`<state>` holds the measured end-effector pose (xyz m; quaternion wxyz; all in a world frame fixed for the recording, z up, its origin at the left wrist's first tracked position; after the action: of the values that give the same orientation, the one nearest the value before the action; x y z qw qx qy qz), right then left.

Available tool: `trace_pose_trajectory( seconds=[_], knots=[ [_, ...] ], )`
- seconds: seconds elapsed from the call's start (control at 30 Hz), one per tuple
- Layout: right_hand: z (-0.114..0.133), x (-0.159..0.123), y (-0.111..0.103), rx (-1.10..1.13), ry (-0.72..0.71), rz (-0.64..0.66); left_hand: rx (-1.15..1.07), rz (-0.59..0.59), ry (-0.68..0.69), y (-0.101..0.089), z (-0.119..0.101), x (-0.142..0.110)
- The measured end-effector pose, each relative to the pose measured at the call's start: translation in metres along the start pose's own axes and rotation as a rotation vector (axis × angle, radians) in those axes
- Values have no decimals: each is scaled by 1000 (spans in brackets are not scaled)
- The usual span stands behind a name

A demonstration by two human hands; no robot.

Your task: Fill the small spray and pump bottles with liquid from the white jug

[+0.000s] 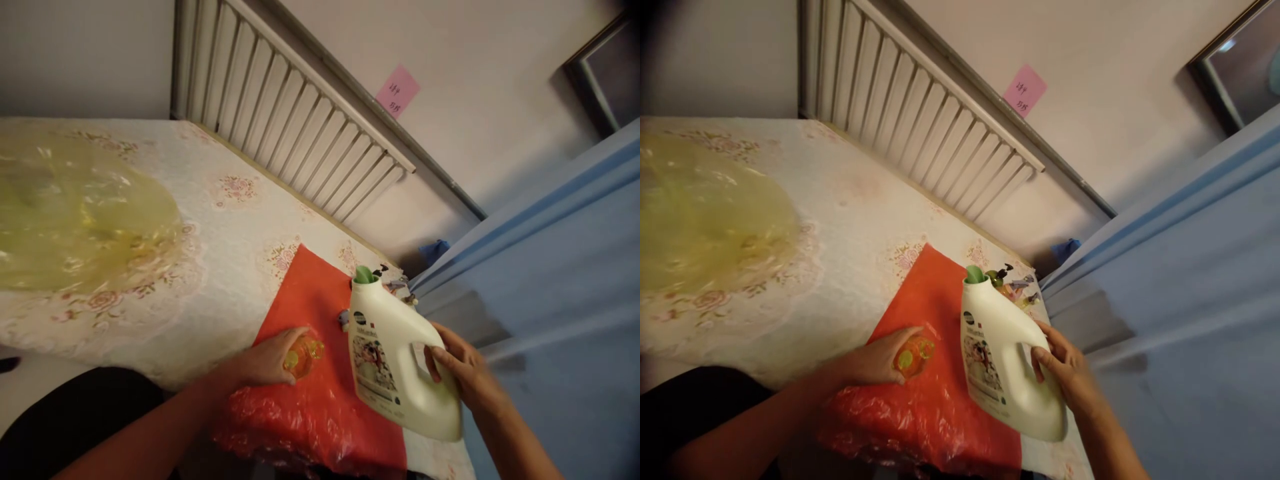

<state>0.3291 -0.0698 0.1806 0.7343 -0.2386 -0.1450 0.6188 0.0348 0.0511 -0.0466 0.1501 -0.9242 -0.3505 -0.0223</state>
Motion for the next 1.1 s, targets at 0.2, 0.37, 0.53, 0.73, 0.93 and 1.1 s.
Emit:
trace_pose_trajectory(
  seconds=[0.2, 0.37, 0.53, 0.73, 0.93, 1.1],
  knots=[
    [-5, 45, 39, 219, -120, -200, -65, -33, 0, -1, -3, -2],
    [-16, 81, 74, 238, -130, -340, -74, -42, -7, -2, -2, -3],
    [-25, 103, 101, 336, -121, -467, -16, -23, -58, -5, -9, -2],
    [-39, 118, 126, 298, -158, -560, 16, 32, -50, -6, -12, 0],
    [-49, 124, 147, 230, -140, -638, 89, 10, -34, -2, -10, 1],
    [-58, 124, 158, 287, -125, -634, 103, -52, 15, 0, -14, -2]
  ],
)
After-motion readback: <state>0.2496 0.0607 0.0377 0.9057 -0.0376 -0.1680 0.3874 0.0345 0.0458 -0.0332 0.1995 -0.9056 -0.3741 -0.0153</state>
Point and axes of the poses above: each hand's wrist, its own x-axis towards the middle knuckle, its own y-axis out of the palm, z = x × y, the point moved 1 cm from there along x, towards the middle knuckle, and after that the axes turned 1 degree about z, right-handed, at the moved point
